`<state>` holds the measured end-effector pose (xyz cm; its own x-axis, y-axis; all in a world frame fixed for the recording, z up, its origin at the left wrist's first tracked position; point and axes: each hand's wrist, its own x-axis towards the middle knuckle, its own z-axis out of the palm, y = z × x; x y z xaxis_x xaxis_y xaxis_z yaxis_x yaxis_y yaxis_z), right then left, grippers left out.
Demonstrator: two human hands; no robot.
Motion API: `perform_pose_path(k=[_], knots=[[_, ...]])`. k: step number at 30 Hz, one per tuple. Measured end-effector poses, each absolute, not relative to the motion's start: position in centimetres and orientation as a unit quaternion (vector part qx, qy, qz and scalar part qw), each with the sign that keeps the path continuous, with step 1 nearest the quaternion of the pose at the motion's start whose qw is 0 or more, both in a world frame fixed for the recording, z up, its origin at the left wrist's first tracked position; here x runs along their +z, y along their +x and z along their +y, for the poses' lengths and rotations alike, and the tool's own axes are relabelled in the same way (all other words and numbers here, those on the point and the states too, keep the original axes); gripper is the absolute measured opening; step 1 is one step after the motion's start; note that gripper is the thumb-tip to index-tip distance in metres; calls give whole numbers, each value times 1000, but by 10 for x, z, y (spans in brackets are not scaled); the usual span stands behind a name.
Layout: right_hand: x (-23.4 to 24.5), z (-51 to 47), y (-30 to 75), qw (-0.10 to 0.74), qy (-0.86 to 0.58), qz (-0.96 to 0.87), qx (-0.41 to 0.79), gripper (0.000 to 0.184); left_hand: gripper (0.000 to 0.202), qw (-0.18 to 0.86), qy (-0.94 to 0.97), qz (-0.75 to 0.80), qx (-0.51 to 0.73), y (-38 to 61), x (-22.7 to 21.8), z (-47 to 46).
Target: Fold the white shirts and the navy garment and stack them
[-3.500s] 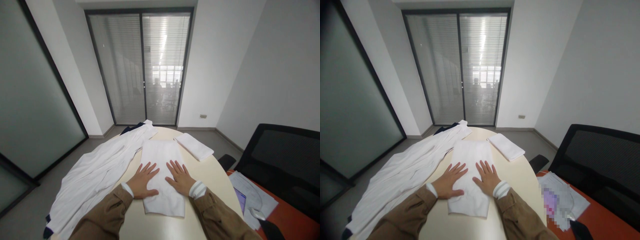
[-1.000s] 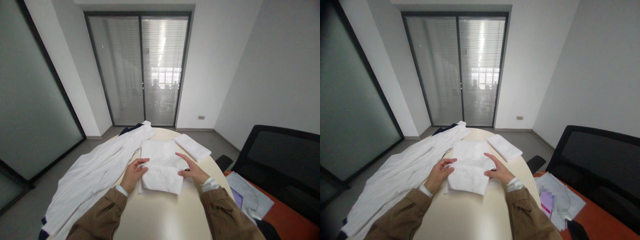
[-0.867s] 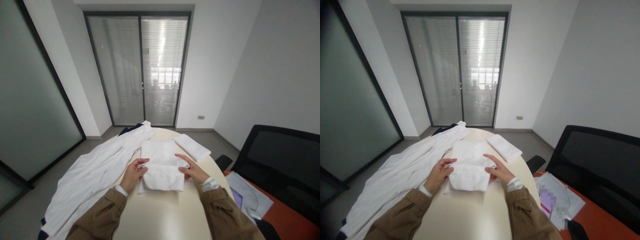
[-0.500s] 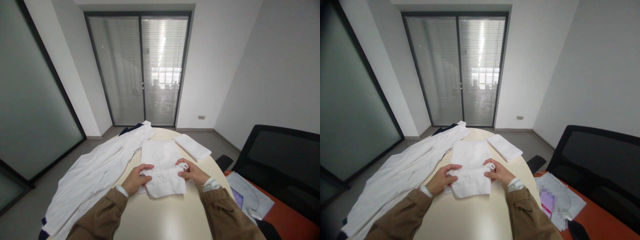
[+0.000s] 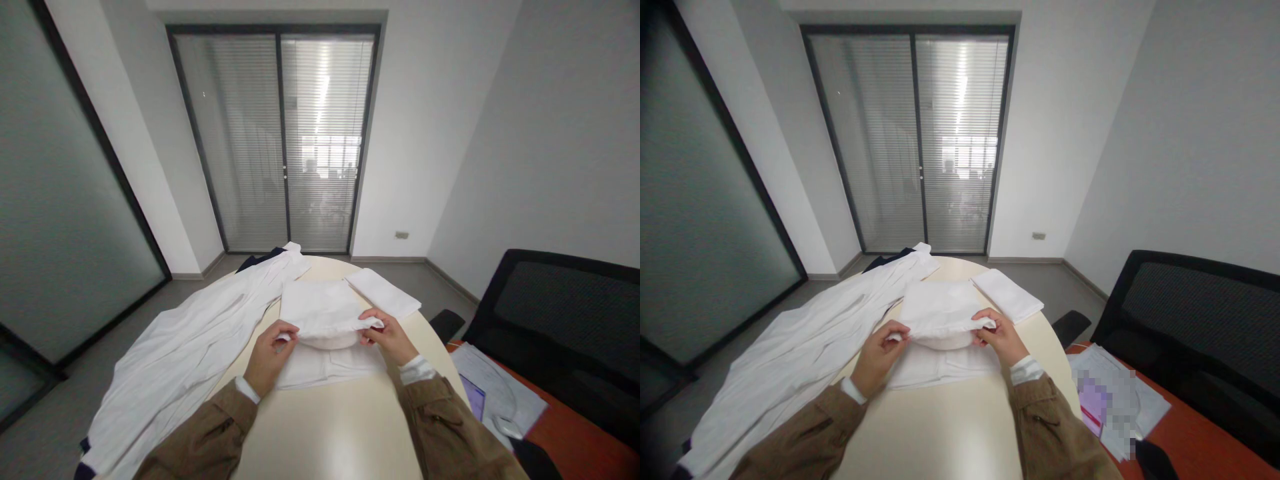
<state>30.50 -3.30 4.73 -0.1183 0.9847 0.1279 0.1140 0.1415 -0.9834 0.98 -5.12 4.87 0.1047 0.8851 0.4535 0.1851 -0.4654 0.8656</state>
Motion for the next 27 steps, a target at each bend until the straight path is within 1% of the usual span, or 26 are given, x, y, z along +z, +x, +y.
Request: perform_pose_path(k=[2,5,8,9,12,16,20,24,26,27], knots=[[49,-34,306,475,-454,-591,467,33,11,277,708,382,527,8,48,-51],[49,-32,311,478,-448,-624,426,20,14,228,752,357,505,5,47,-51],[44,-29,320,437,-463,-669,385,5,12,212,790,335,469,2,46,-52],[42,-29,324,413,-469,-680,383,5,12,215,800,330,452,2,45,-53],[38,-31,333,335,-481,-705,399,20,17,254,810,356,391,1,46,-54],[40,-39,340,238,-499,-700,451,29,20,359,777,417,306,0,49,-53],[45,-42,342,239,-476,-700,475,33,31,416,775,400,257,-5,50,-50],[45,-40,344,199,-468,-715,479,35,38,424,788,384,227,-10,48,-48],[42,-39,345,200,-464,-714,485,39,39,419,793,391,206,-11,47,-47],[40,-38,345,205,-462,-711,489,44,39,414,796,395,200,-12,47,-47]])
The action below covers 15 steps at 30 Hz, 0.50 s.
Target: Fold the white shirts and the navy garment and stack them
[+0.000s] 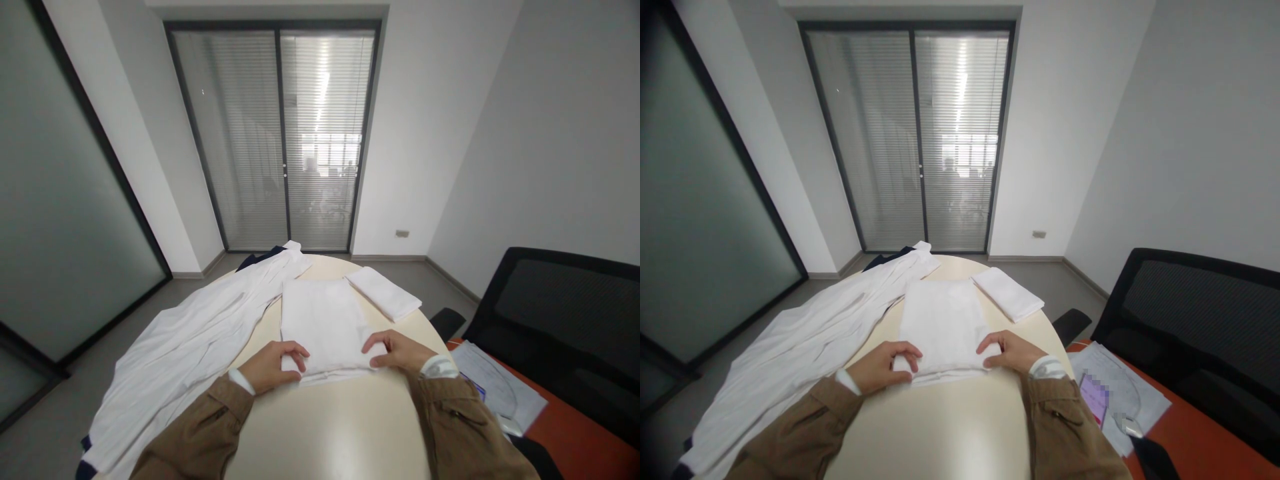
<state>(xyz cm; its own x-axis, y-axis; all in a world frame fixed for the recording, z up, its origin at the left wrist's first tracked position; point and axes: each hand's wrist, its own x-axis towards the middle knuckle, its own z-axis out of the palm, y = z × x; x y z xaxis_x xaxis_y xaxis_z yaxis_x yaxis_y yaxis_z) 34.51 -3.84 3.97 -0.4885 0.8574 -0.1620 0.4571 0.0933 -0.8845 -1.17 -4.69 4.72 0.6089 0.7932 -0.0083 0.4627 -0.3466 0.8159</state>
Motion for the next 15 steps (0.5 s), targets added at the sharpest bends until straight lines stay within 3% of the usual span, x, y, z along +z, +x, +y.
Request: perform_pose_path(k=[4,7,12,15], knots=[[34,-38,345,187,-470,-697,508,62,27,392,802,407,196,-12,49,-47],[34,-40,344,152,-492,-701,494,64,35,349,813,425,190,-13,53,-49],[39,-43,340,111,-516,-666,527,71,38,152,790,498,323,-5,54,-47],[42,-44,337,99,-515,-661,537,73,33,63,806,451,378,7,46,-45]])
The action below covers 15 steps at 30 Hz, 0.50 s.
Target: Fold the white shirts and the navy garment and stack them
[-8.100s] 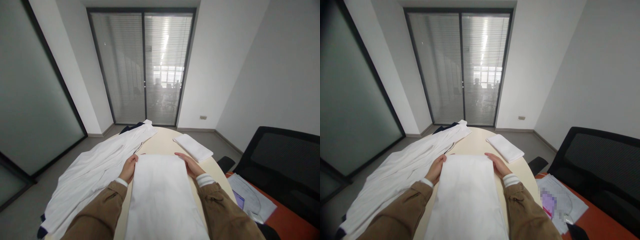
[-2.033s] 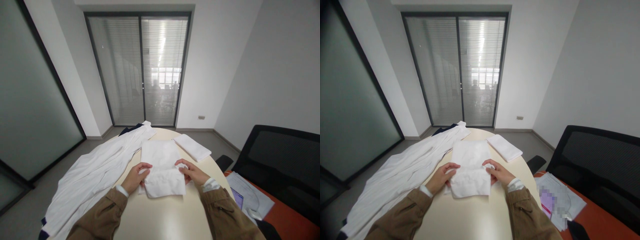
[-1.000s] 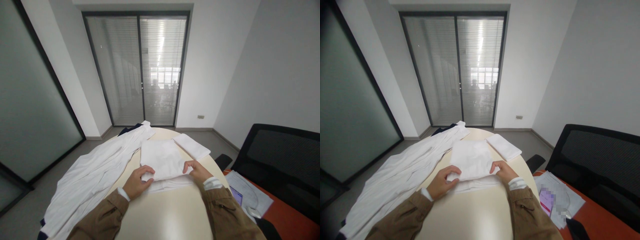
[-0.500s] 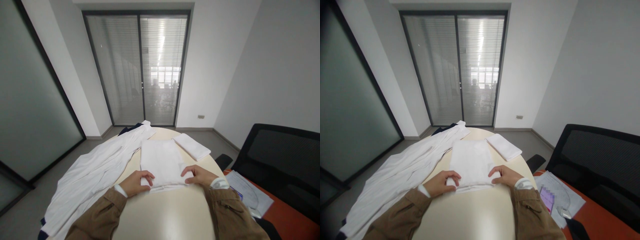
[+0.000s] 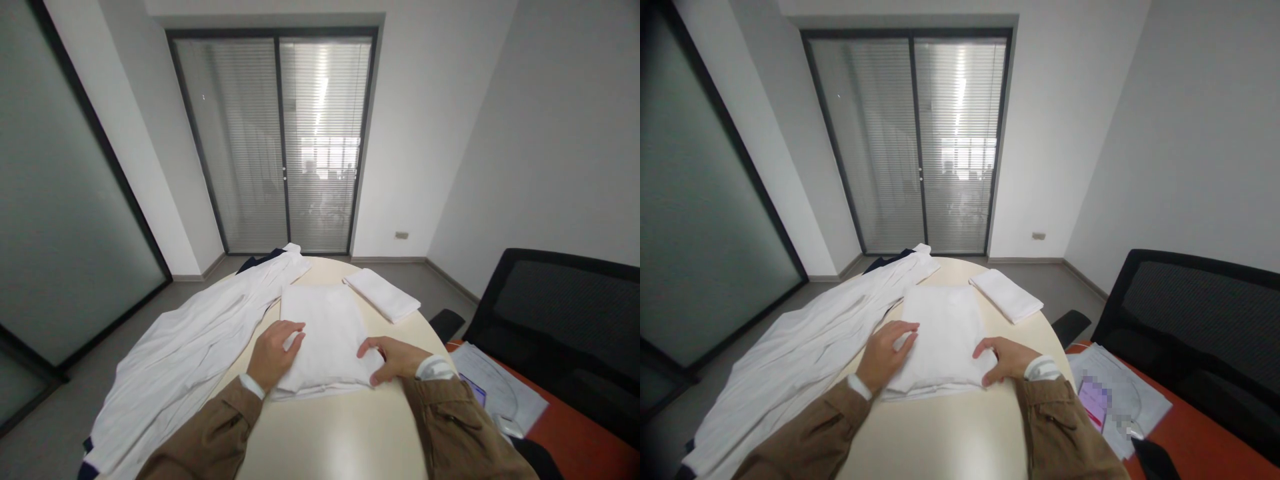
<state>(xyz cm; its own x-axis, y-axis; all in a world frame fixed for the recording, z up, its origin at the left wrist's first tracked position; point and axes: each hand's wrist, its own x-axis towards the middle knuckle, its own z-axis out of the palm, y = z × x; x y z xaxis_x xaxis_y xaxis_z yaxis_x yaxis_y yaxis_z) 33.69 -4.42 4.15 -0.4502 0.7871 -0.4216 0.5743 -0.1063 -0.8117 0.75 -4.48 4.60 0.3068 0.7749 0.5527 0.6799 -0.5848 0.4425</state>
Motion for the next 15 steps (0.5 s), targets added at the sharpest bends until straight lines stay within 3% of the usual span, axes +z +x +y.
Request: perform_pose_path(k=[4,7,12,15], knots=[[42,-46,333,96,-517,-653,545,74,60,69,896,380,220,18,30,-49],[40,-43,335,123,-533,-670,502,57,58,96,906,401,100,17,24,-54],[58,-38,332,184,-639,-692,281,64,57,120,887,442,58,15,27,-58],[85,-42,304,239,-659,-701,130,57,57,128,885,445,55,15,30,-59]])
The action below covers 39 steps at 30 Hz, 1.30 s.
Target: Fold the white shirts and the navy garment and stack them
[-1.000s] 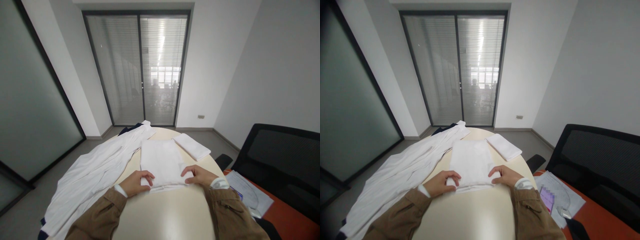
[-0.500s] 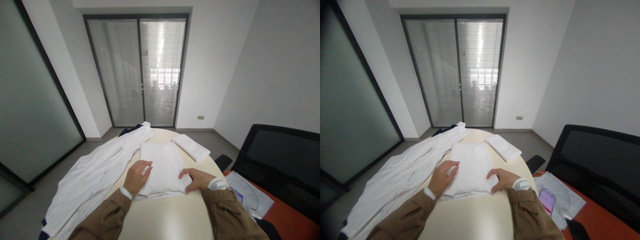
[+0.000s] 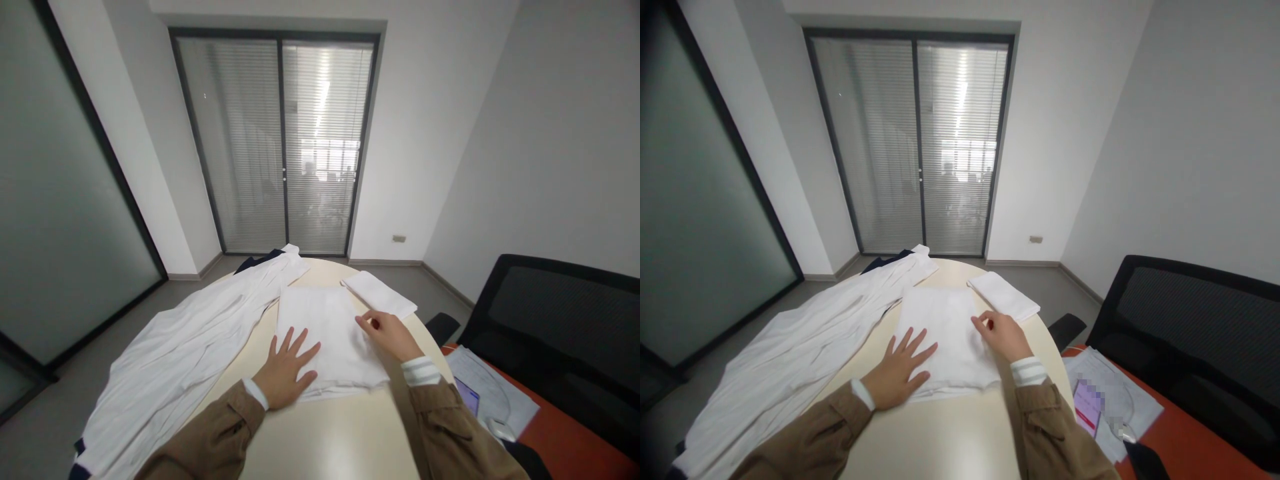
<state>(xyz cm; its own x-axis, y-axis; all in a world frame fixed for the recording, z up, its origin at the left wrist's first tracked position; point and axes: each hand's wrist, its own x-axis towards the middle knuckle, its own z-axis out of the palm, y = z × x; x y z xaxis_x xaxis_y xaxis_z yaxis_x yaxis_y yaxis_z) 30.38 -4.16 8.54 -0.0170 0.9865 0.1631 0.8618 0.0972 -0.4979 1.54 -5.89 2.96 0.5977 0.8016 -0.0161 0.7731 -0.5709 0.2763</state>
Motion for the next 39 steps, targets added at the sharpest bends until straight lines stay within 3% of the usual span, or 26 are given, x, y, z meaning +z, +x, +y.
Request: perform_pose_path(k=[5,11,15,20,27,35,39], knots=[[109,-31,240,193,-557,-802,97,54,58,137,884,445,51,16,33,-60],[55,4,221,49,-592,-802,68,72,62,151,882,445,47,11,32,-58],[24,-3,220,56,-596,-800,44,73,53,135,868,464,117,10,35,-56],[20,-27,215,67,-587,-806,35,75,45,125,844,478,211,17,42,-46],[15,-58,208,92,-602,-793,24,72,54,33,827,535,170,29,16,-22],[75,-33,217,-12,-586,-802,115,57,57,-19,811,561,165,28,-1,-26],[85,2,215,36,-600,-797,59,59,58,-17,810,562,165,27,1,-29]])
